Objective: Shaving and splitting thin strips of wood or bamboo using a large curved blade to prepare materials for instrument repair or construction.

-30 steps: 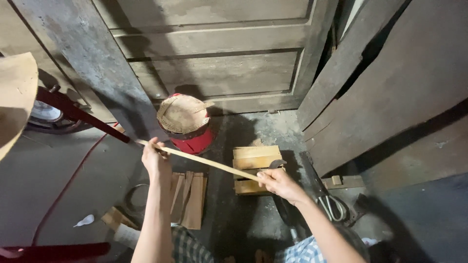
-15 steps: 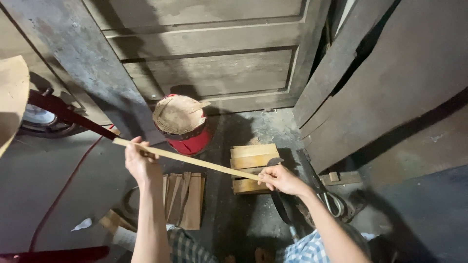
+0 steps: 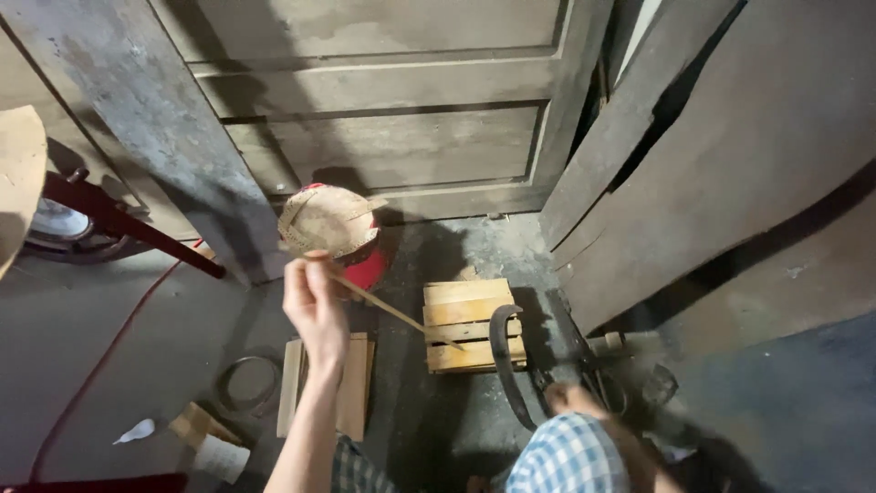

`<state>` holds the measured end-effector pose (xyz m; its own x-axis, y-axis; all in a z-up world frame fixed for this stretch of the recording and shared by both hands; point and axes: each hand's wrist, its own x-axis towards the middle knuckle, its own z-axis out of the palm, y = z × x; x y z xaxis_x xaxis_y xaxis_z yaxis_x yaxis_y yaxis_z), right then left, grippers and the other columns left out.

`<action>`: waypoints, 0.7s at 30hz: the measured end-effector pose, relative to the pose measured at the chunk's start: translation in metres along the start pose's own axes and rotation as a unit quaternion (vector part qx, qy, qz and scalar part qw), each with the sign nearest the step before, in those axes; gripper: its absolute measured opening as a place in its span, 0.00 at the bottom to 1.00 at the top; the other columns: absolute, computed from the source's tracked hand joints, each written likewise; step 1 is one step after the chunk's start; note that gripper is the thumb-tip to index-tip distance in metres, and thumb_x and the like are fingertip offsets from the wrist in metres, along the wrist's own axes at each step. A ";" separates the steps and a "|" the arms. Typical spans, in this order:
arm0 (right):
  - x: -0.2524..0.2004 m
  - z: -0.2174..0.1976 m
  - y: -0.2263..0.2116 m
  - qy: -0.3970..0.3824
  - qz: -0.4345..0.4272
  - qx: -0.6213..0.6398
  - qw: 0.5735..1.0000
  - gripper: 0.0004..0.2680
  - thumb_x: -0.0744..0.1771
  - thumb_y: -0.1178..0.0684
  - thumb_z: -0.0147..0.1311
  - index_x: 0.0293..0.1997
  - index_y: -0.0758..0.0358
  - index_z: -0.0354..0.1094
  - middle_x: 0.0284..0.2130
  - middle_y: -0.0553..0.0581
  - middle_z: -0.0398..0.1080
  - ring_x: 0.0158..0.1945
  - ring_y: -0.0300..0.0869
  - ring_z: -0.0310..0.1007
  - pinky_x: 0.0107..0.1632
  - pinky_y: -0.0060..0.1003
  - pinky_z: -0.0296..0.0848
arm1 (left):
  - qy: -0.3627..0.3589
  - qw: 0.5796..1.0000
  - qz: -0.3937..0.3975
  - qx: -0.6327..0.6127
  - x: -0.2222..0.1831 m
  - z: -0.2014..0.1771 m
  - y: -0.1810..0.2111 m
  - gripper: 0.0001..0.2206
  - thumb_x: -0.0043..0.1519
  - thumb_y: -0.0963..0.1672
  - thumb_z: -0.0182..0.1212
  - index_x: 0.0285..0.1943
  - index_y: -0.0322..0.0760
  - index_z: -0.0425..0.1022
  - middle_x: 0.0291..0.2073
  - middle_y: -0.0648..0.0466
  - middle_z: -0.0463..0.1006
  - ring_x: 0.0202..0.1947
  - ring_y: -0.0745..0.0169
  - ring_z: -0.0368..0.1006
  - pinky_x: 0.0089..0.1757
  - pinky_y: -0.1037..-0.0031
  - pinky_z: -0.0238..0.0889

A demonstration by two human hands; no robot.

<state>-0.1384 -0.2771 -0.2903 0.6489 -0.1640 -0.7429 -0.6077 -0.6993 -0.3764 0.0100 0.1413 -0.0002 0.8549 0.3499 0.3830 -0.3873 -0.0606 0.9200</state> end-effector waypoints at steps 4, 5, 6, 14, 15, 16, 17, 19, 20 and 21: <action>-0.011 0.102 0.019 0.033 0.025 0.028 0.999 0.11 0.71 0.45 0.46 0.58 0.47 0.68 0.53 0.51 0.72 0.53 0.41 0.75 0.57 0.36 0.73 | -0.067 0.998 -0.002 -0.016 -0.015 0.018 0.003 0.08 0.72 0.44 0.49 0.48 0.34 0.71 0.36 0.54 0.75 0.22 0.71 0.69 0.27 0.78 0.66; -0.017 0.123 0.019 0.043 0.034 0.038 0.998 0.10 0.71 0.44 0.45 0.56 0.48 0.68 0.51 0.51 0.71 0.51 0.41 0.74 0.56 0.37 0.72 | -0.083 0.996 0.025 0.012 -0.017 0.019 0.002 0.08 0.71 0.44 0.50 0.48 0.35 0.71 0.32 0.54 0.74 0.22 0.72 0.67 0.27 0.78 0.64; -0.023 0.143 0.018 0.055 0.043 0.047 0.996 0.10 0.71 0.43 0.44 0.54 0.49 0.68 0.49 0.52 0.71 0.49 0.42 0.73 0.54 0.37 0.72 | -0.099 0.993 0.053 0.040 -0.019 0.021 0.001 0.07 0.71 0.44 0.50 0.48 0.35 0.71 0.28 0.55 0.73 0.22 0.72 0.66 0.27 0.78 0.62; -0.059 0.188 -0.028 0.155 0.097 0.122 0.976 0.18 0.71 0.34 0.38 0.36 0.57 0.68 0.33 0.55 0.67 0.35 0.45 0.68 0.42 0.40 0.68 | -0.220 0.968 0.052 0.112 -0.032 0.012 -0.016 0.08 0.70 0.45 0.55 0.41 0.38 0.68 0.22 0.59 0.66 0.22 0.72 0.54 0.26 0.75 0.52; -0.062 0.184 -0.032 0.169 0.104 0.130 0.971 0.20 0.71 0.33 0.38 0.34 0.57 0.68 0.31 0.56 0.67 0.33 0.45 0.67 0.41 0.40 0.67 | -0.258 0.957 0.028 0.130 -0.033 0.009 -0.020 0.09 0.70 0.46 0.56 0.39 0.39 0.66 0.21 0.59 0.63 0.22 0.71 0.52 0.26 0.74 0.49; -0.061 0.166 -0.038 0.182 0.109 0.138 0.967 0.22 0.71 0.31 0.37 0.31 0.58 0.68 0.29 0.56 0.66 0.31 0.45 0.67 0.39 0.40 0.67 | -0.253 0.958 0.029 0.132 -0.035 0.006 -0.023 0.09 0.70 0.46 0.56 0.39 0.39 0.66 0.21 0.59 0.63 0.22 0.71 0.52 0.26 0.74 0.49; -0.061 0.148 -0.044 0.195 0.114 0.146 0.963 0.23 0.71 0.30 0.36 0.29 0.59 0.68 0.27 0.57 0.66 0.29 0.46 0.66 0.38 0.41 0.66 | -0.279 0.952 -0.004 0.127 -0.036 0.002 -0.025 0.10 0.70 0.47 0.56 0.38 0.40 0.65 0.22 0.60 0.61 0.24 0.71 0.51 0.27 0.74 0.49; -0.060 0.082 -0.046 0.224 0.123 0.161 0.953 0.27 0.71 0.28 0.35 0.25 0.61 0.69 0.23 0.58 0.65 0.26 0.47 0.65 0.35 0.41 0.65 | -0.298 0.946 -0.036 0.120 -0.037 -0.006 -0.030 0.12 0.70 0.47 0.57 0.36 0.41 0.63 0.22 0.61 0.58 0.25 0.71 0.50 0.28 0.73 0.48; -0.064 0.045 -0.048 0.238 0.131 0.167 0.948 0.29 0.71 0.27 0.34 0.23 0.62 0.69 0.21 0.58 0.64 0.24 0.47 0.64 0.33 0.41 0.65 | -0.331 0.934 -0.059 0.123 -0.038 -0.009 -0.032 0.12 0.71 0.47 0.56 0.36 0.42 0.62 0.24 0.60 0.59 0.26 0.71 0.50 0.29 0.74 0.49; -0.070 0.016 -0.059 0.252 0.140 0.174 0.942 0.31 0.71 0.25 0.34 0.20 0.63 0.69 0.19 0.59 0.64 0.22 0.47 0.63 0.32 0.42 0.64 | -0.363 0.920 -0.082 0.126 -0.040 -0.013 -0.034 0.12 0.71 0.48 0.55 0.37 0.42 0.60 0.26 0.60 0.60 0.28 0.72 0.51 0.31 0.75 0.49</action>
<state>-0.1553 -0.2127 -0.2248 0.5231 -0.6780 -0.5164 -0.8432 -0.3237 -0.4292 -0.0153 0.1417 -0.0474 0.9350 -0.3376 0.1088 -0.2193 -0.3091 0.9254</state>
